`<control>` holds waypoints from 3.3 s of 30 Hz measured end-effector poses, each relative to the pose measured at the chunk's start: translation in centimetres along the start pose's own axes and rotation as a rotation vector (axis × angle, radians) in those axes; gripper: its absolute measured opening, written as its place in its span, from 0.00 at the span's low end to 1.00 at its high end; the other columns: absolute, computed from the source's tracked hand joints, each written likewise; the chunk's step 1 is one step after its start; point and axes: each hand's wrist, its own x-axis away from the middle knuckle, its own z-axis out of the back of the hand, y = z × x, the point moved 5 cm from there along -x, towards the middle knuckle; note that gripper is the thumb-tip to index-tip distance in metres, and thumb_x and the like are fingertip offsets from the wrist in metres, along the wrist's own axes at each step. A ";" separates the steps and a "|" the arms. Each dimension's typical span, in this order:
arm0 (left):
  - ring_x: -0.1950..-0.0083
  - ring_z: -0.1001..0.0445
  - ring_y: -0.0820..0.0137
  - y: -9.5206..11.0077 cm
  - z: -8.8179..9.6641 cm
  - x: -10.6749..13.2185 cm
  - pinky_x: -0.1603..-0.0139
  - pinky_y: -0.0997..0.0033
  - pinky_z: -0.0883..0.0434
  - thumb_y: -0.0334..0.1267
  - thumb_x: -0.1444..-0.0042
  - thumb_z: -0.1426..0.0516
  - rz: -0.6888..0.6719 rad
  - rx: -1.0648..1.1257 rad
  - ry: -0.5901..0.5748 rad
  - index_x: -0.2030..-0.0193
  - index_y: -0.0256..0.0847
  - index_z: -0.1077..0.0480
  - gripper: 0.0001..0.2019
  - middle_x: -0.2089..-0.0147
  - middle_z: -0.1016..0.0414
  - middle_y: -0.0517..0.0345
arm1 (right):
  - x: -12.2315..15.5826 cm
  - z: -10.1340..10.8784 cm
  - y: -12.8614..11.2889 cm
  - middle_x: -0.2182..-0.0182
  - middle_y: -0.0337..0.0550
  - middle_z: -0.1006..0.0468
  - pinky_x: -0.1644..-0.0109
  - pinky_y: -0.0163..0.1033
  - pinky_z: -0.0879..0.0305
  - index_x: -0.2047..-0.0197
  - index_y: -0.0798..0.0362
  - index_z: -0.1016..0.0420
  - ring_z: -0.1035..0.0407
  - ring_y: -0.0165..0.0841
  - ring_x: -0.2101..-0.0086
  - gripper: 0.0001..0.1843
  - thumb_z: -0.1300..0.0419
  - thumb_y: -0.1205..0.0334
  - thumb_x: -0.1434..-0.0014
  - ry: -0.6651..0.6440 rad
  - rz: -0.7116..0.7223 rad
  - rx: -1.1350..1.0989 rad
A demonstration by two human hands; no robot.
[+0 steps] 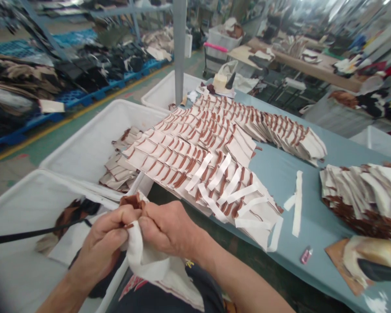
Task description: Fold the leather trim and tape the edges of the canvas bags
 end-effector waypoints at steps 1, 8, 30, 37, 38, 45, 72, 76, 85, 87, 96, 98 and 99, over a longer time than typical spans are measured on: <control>0.74 0.38 0.73 0.2 0.3 -0.2 0.73 0.76 0.36 0.35 0.39 0.46 -0.002 0.009 -0.013 0.73 0.44 0.34 0.10 0.74 0.36 0.66 | -0.1 0.7 0.0 0.76 0.33 0.35 0.69 0.37 0.48 0.66 0.48 0.38 0.41 0.30 0.76 0.14 0.48 0.55 0.26 0.043 -0.009 0.058; 0.69 0.25 0.73 4.6 0.8 -0.8 0.68 0.79 0.31 0.32 0.35 0.45 -0.111 -0.197 -0.178 0.65 0.45 0.21 0.12 0.68 0.20 0.65 | -1.5 5.2 -4.2 0.51 0.49 0.16 0.48 0.40 0.27 0.45 0.53 0.24 0.21 0.38 0.53 0.26 0.34 0.40 0.32 0.136 0.164 -0.005; 0.70 0.18 0.71 7.0 0.2 2.5 0.67 0.75 0.27 0.21 0.35 0.50 -0.657 -0.821 -0.119 0.49 0.47 0.33 0.16 0.69 0.20 0.65 | -1.4 3.0 -5.1 0.78 0.30 0.34 0.71 0.32 0.50 0.70 0.54 0.27 0.42 0.23 0.76 0.24 0.32 0.45 0.32 -0.368 -0.131 -0.036; 0.69 0.16 0.69 5.9 0.7 2.9 0.64 0.74 0.21 0.19 0.40 0.46 -0.810 -0.724 -0.117 0.44 0.48 0.32 0.22 0.64 0.13 0.60 | -0.2 1.2 -4.0 0.77 0.29 0.37 0.75 0.31 0.51 0.69 0.54 0.28 0.47 0.24 0.75 0.33 0.25 0.31 0.46 -0.449 -0.431 -0.543; 0.69 0.16 0.70 5.8 0.7 2.9 0.65 0.75 0.21 0.19 0.41 0.46 -0.795 -0.704 -0.115 0.44 0.48 0.32 0.23 0.63 0.13 0.61 | 0.0 1.1 -4.0 0.77 0.30 0.37 0.75 0.32 0.51 0.69 0.54 0.28 0.47 0.24 0.76 0.35 0.27 0.27 0.46 -0.447 -0.442 -0.583; 0.66 0.14 0.68 5.1 0.7 3.0 0.60 0.73 0.18 0.22 0.35 0.46 -0.874 -0.840 -0.057 0.48 0.47 0.28 0.16 0.62 0.12 0.57 | 0.8 0.7 -3.0 0.77 0.35 0.31 0.78 0.34 0.52 0.67 0.53 0.23 0.44 0.26 0.79 0.41 0.44 0.18 0.38 -0.298 -0.551 -0.632; 0.73 0.29 0.72 4.3 1.5 1.6 0.68 0.72 0.35 0.33 0.24 0.48 -0.472 -0.640 -0.253 0.60 0.46 0.29 0.11 0.69 0.26 0.66 | 0.1 2.8 -6.1 0.73 0.40 0.21 0.66 0.37 0.42 0.64 0.51 0.27 0.31 0.30 0.72 0.16 0.48 0.61 0.24 -0.204 0.181 0.314; 0.75 0.33 0.72 3.4 1.3 1.1 0.70 0.72 0.38 0.40 0.23 0.47 -0.451 -0.482 -0.179 0.69 0.45 0.33 0.18 0.74 0.32 0.66 | 0.0 1.7 -5.1 0.78 0.33 0.32 0.70 0.35 0.46 0.70 0.50 0.33 0.41 0.27 0.77 0.14 0.44 0.60 0.31 -0.069 0.046 0.012; 0.79 0.41 0.72 0.7 -2.1 -0.9 0.79 0.71 0.43 0.65 0.23 0.59 -0.283 -0.274 -0.017 0.78 0.45 0.47 0.34 0.80 0.42 0.65 | 0.7 -0.8 -2.8 0.78 0.30 0.43 0.74 0.32 0.50 0.72 0.50 0.38 0.51 0.25 0.78 0.30 0.37 0.35 0.31 0.064 -0.233 -0.724; 0.79 0.42 0.73 0.4 -2.1 -1.0 0.78 0.71 0.43 0.66 0.24 0.59 -0.307 -0.268 -0.018 0.78 0.45 0.47 0.35 0.80 0.43 0.66 | 0.8 0.0 -2.9 0.77 0.30 0.43 0.74 0.32 0.51 0.71 0.50 0.37 0.51 0.25 0.77 0.30 0.38 0.35 0.30 0.023 -0.228 -0.673; 0.74 0.35 0.75 4.1 0.6 0.1 0.72 0.74 0.39 0.56 0.20 0.55 -0.398 -0.356 -0.214 0.68 0.43 0.31 0.28 0.73 0.33 0.67 | 0.4 4.8 -6.8 0.68 0.40 0.22 0.60 0.38 0.40 0.60 0.52 0.25 0.31 0.31 0.67 0.15 0.49 0.61 0.21 -0.172 0.151 0.263; 0.74 0.38 0.74 4.8 0.9 0.0 0.71 0.73 0.39 0.55 0.20 0.57 -0.337 -0.400 -0.274 0.69 0.43 0.33 0.28 0.73 0.34 0.67 | 0.0 5.0 -7.6 0.69 0.41 0.20 0.61 0.38 0.40 0.60 0.52 0.25 0.30 0.32 0.68 0.15 0.49 0.62 0.21 -0.206 0.192 0.355; 0.74 0.39 0.74 5.1 1.0 -0.1 0.71 0.73 0.39 0.53 0.20 0.57 -0.293 -0.408 -0.300 0.69 0.43 0.35 0.27 0.73 0.35 0.67 | -0.3 5.0 -7.8 0.68 0.41 0.20 0.61 0.39 0.40 0.60 0.52 0.25 0.29 0.32 0.68 0.15 0.48 0.62 0.21 -0.224 0.207 0.397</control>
